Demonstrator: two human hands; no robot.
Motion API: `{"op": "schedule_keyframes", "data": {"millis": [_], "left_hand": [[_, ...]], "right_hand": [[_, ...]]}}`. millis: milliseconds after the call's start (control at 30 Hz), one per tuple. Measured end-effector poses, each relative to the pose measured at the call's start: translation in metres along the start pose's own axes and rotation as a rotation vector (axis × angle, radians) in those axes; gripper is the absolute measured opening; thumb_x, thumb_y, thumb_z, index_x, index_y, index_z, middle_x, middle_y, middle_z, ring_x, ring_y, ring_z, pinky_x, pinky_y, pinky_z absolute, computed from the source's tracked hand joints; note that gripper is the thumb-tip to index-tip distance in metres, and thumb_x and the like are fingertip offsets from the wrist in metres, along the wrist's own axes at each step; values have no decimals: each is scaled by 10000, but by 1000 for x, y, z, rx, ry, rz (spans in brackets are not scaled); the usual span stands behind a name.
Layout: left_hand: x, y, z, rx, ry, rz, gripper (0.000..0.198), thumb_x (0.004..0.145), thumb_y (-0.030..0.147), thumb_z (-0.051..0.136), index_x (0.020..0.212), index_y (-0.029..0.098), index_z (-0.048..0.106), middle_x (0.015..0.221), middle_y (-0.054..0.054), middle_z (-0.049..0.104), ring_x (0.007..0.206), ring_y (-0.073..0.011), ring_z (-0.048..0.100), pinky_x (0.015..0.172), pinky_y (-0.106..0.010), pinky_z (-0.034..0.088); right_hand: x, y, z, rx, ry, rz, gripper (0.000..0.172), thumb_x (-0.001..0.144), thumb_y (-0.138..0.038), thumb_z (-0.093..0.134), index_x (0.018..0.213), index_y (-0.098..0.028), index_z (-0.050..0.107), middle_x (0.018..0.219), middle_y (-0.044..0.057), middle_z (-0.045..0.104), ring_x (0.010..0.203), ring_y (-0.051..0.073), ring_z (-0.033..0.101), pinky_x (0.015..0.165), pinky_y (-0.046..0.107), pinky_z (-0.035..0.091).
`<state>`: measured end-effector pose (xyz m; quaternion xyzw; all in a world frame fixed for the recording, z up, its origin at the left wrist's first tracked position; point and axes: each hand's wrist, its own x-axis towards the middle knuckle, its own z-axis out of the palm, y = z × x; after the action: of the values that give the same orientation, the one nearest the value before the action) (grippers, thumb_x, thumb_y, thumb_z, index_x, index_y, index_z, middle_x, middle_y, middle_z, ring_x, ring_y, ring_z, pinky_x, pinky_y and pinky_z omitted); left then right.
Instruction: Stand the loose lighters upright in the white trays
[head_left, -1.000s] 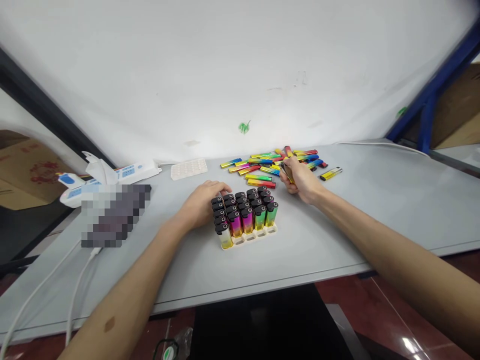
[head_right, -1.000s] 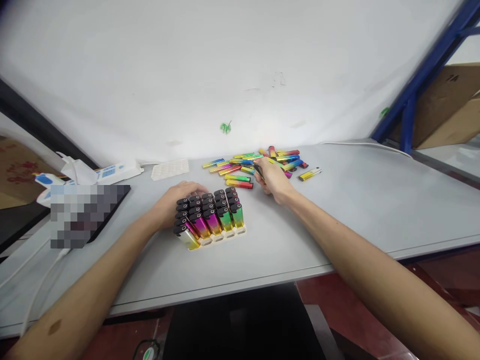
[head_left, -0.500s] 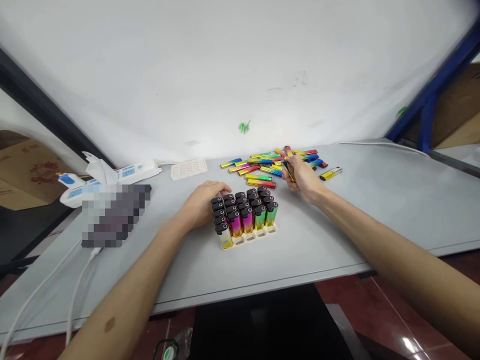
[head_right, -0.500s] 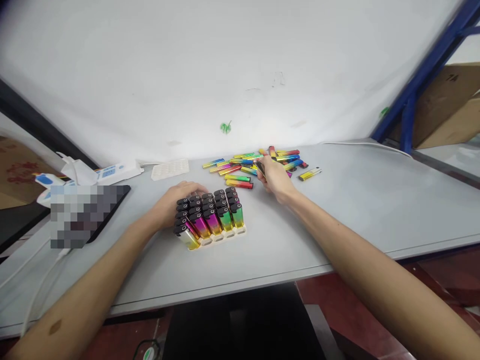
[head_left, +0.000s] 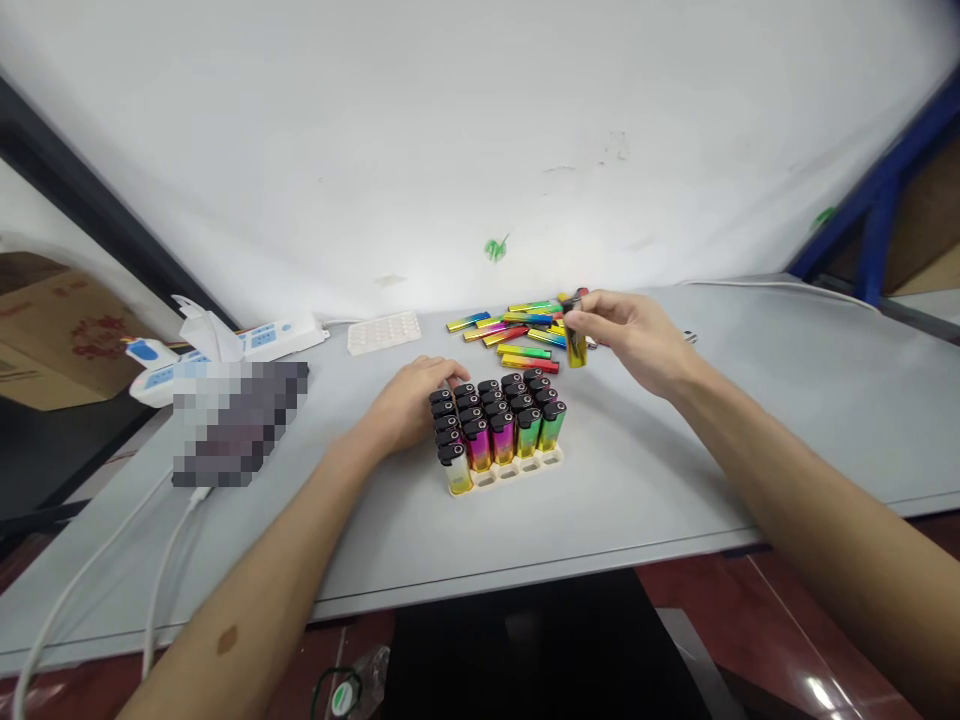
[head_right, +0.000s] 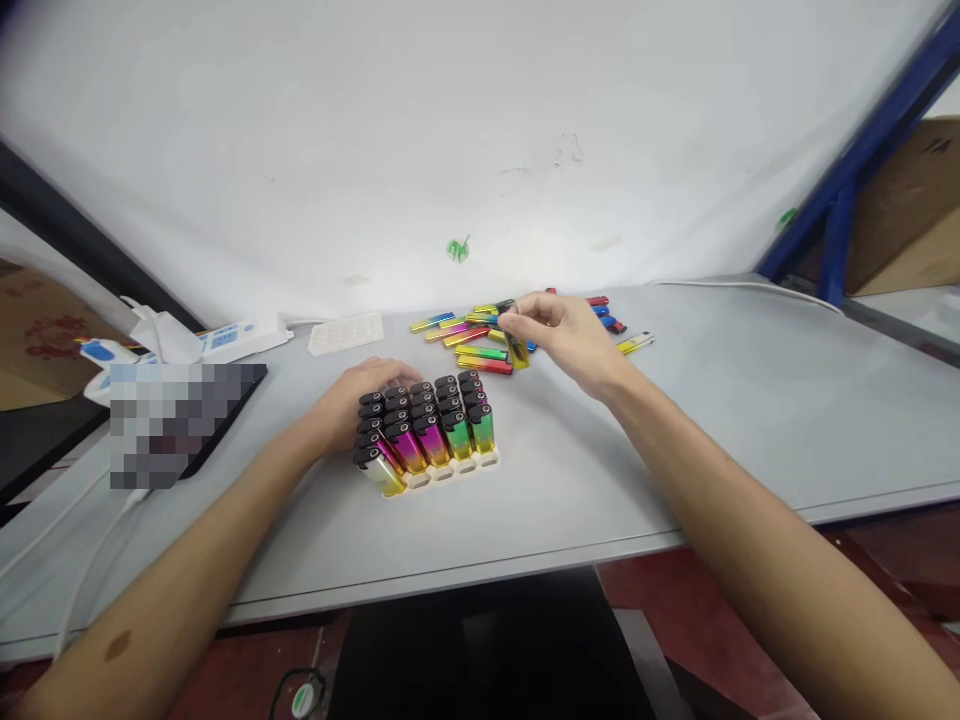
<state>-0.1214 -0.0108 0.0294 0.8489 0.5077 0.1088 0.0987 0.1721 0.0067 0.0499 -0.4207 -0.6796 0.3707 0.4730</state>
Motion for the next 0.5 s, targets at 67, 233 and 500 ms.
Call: {"op": "schedule_keyframes", "data": {"millis": [67,233,500], "left_hand": [[0,-1,1,3,6,0,325,798,125,558,1095,226,646,1050,-30,702,1029,-219,597,879,-326,471],[0,0,1,-12,8,-23,343,808,132,560,1124,227,654,1054,-31,703,1046,-224,601,888,-326,472],[-2,5,-2,-20,1,-41,342,787,131,580,1115,209,636,1051,-33,712,1039,-226,599,888,-331,476]], "right_hand": [[-2,-7,-2,106,2,-58,244,859,-428,708,763,-225,614,705,-7,530,672,140,498,644,319,424],[-19,-33,9,233,-3,-183,250,819,-443,758,953,-268,641,841,10,649,709,165,616,679,367,535],[-51,-46,49,-236,-178,-610,172,820,-321,789,940,-264,680,841,30,699,835,214,647,747,392,557]]}}
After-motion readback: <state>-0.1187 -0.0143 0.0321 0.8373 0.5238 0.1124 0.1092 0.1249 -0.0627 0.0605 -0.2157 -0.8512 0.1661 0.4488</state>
